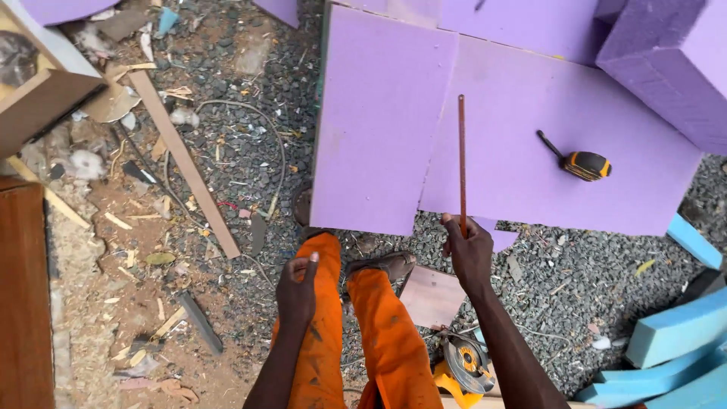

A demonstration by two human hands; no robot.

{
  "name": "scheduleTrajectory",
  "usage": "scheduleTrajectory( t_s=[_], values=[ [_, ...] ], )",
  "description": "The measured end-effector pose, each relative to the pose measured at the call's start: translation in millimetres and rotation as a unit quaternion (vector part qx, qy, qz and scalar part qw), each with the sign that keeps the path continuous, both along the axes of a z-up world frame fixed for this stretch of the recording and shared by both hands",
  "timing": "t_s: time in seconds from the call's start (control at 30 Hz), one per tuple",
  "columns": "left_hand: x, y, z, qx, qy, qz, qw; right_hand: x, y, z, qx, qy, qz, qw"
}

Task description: Measuring and cutting purple upholstery foam blocks using a manual saw blade in an outdoor workshop.

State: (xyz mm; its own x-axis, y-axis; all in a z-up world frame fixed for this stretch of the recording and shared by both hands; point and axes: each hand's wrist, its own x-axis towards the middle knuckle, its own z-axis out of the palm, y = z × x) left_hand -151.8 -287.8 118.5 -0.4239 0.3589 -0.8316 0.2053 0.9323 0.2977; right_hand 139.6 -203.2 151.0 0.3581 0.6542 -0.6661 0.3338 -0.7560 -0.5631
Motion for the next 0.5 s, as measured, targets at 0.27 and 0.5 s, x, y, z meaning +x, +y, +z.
scheduleTrajectory(
  t_s=[0.27,0.5],
  values=[
    [-36,29,-20,0.002,-0.11,-0.009,0.994,-97,70,59,0.161,0.025,0.11,0.98],
    [-53,125,-19,0.098,-0.115,-0.013,0.988,-150,157,28,0.177,-0.032,0.237,0.955]
  ],
)
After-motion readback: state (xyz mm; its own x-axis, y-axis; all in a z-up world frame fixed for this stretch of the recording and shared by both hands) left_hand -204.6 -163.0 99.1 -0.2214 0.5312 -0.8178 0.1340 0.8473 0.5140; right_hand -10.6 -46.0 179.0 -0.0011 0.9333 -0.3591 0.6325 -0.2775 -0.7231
